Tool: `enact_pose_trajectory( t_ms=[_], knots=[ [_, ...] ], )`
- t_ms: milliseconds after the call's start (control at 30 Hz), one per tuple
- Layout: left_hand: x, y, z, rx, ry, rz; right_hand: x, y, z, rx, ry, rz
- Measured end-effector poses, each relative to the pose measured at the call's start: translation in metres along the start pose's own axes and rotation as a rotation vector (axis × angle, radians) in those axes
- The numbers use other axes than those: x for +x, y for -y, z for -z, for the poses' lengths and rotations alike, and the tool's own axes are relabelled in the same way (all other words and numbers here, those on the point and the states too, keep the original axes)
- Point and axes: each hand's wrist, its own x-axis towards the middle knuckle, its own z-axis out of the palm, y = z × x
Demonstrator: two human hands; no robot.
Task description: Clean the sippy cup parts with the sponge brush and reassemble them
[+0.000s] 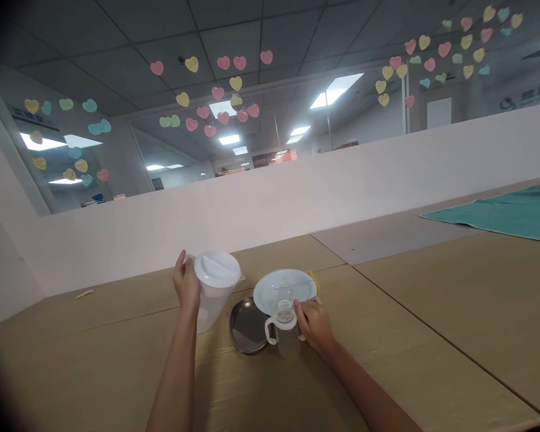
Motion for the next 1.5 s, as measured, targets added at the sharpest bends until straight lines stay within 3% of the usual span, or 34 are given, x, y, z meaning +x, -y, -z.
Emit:
enact_pose_trajectory(
  t_ms=[167,733,1267,1500],
  knots=[
    [-0.029,-0.021,-0.017,0.154,0.063,-0.202,0.003,-0.002,0.004,-0.026,-0.003,0.064],
    [-0.049,-0.03,-0.03,0.173,0.18,-0.28,0.005,-0.01,0.008,-0.112,0.007,0.138],
    [-0.046,-0.03,-0.028,0.115,0.172,-0.24,0.004,-0.008,0.009,-0.116,0.004,0.162],
    [-0.027,-0.026,-0.02,-0.029,0.08,-0.02,0.003,-0.01,0.008,-0.118,0.002,0.186]
  ],
)
